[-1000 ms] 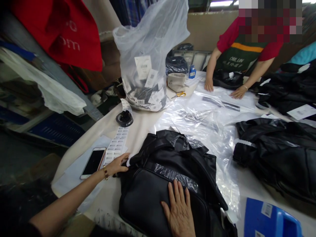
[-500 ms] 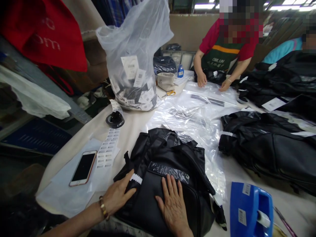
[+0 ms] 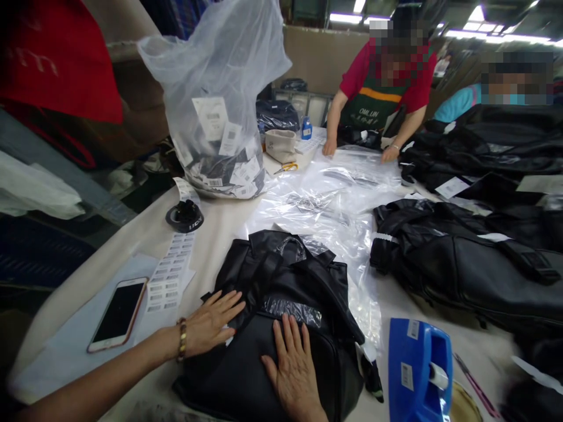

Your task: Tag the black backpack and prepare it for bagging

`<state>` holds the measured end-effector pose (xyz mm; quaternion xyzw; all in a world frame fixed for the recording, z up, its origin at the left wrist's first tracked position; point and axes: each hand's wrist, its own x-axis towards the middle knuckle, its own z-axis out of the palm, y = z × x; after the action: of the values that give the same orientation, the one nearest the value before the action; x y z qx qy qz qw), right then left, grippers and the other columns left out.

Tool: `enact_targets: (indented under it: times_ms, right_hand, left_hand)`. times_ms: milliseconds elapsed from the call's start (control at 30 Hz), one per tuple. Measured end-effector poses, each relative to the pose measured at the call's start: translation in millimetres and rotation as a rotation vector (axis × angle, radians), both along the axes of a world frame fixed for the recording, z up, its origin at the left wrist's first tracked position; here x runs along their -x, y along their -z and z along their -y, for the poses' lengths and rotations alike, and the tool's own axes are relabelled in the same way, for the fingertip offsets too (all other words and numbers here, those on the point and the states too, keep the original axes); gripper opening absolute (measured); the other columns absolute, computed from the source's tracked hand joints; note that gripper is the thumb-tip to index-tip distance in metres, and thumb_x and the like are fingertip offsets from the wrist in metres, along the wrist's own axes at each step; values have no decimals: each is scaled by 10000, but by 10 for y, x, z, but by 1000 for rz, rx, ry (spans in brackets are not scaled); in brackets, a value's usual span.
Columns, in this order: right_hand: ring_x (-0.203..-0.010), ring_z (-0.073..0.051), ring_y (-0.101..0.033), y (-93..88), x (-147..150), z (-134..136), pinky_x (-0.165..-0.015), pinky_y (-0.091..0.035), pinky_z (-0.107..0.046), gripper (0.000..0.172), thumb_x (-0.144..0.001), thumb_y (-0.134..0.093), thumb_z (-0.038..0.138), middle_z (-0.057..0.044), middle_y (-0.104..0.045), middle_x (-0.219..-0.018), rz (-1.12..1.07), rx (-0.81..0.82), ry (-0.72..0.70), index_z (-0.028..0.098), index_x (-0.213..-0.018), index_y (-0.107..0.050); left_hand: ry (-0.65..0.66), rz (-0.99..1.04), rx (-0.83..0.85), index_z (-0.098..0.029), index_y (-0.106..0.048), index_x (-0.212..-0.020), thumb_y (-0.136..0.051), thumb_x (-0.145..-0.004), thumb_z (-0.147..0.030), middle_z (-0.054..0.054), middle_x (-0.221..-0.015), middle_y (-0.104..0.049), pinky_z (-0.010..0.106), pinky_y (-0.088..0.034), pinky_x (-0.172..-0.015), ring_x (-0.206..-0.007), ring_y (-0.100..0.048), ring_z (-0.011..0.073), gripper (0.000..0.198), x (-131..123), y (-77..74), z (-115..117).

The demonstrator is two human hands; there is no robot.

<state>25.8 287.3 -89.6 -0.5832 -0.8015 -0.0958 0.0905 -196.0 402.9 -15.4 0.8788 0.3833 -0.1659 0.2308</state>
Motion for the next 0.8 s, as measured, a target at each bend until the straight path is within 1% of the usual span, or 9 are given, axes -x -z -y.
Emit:
enact_targets:
  times_ms: [67,133,233,300,367,433,533,667,800]
  right_hand:
    - [-1289,-259,-340,-11,-1,-12,-1088,-90,-437,633,-866,-391,532,-106,-427,-1378,1,-12,-1,162,-1376,-323]
    - [-1275,-260,-356,-18,-1,-22,-1087,-85,-436,626,-860,-404,530,-105,-445,-1364,5,-23,-4,162,-1364,-348]
    - [-1260,-261,-374,-15,-1,-26,-1084,-84,-434,611,-852,-421,523,-103,-459,-1354,17,-32,-6,162,-1344,-383]
    - [-1255,-256,-382,-6,-1,-24,-1081,-97,-429,600,-849,-426,518,-95,-460,-1354,18,-32,3,170,-1336,-395]
    - [-1254,-248,-385,-1,0,-22,-1077,-115,-420,588,-846,-429,510,-81,-459,-1357,8,-31,17,184,-1334,-398]
    - [-1254,-239,-386,-4,-1,-24,-1072,-129,-410,578,-842,-432,498,-71,-462,-1355,-8,-36,27,194,-1332,-400]
    - [-1237,-229,-408,4,-10,-36,-1064,-145,-405,567,-836,-435,477,-68,-482,-1338,-21,-64,21,196,-1328,-404]
    - [-1196,-239,-456,157,-25,-46,-1031,-213,-407,580,-817,-442,476,-65,-517,-1304,-39,-100,-6,195,-1323,-412]
    - [-1083,-257,-544,345,-45,-41,-918,-384,-413,547,-801,-487,484,-55,-605,-1190,-142,-141,34,260,-1297,-445]
  left_hand:
    - [23,-5,-16,-173,-403,-1310,-536,-795,-301,152,-1442,-253,609,-171,-1073,-1344,-191,321,547,-44,-74,-43]
    - [17,39,-66,-121,-521,-1198,-537,-806,-306,170,-1448,-229,565,-189,-1093,-1343,-202,315,434,-140,-91,-64]
    - [-76,90,-89,-64,-579,-1074,-401,-873,-185,175,-1396,-353,372,-303,-1098,-1294,-341,227,295,-292,22,-22]
    - [-136,81,-72,-77,-564,-1088,-353,-866,-102,151,-1344,-436,326,-330,-1084,-1261,-392,200,306,-341,114,25]
    - [-125,62,-18,-103,-550,-1105,-350,-856,-75,127,-1333,-453,326,-331,-1081,-1257,-396,198,320,-356,155,25]
    - [-96,29,51,-122,-585,-1023,-386,-845,-90,118,-1242,-535,323,-391,-1025,-1181,-479,210,269,-379,144,-65]
    - [-117,-7,76,-137,-595,-889,-459,-837,-186,106,-970,-650,343,-499,-841,-923,-623,238,154,-511,124,-334]
    - [-285,-48,8,-112,-481,-1089,-301,-920,-272,105,-830,-662,321,-513,-655,-766,-651,232,294,-826,217,-591]
    - [-370,-52,-129,-60,-406,-1237,-230,-930,-194,128,-828,-660,310,-510,-656,-764,-653,220,378,-1028,330,-443]
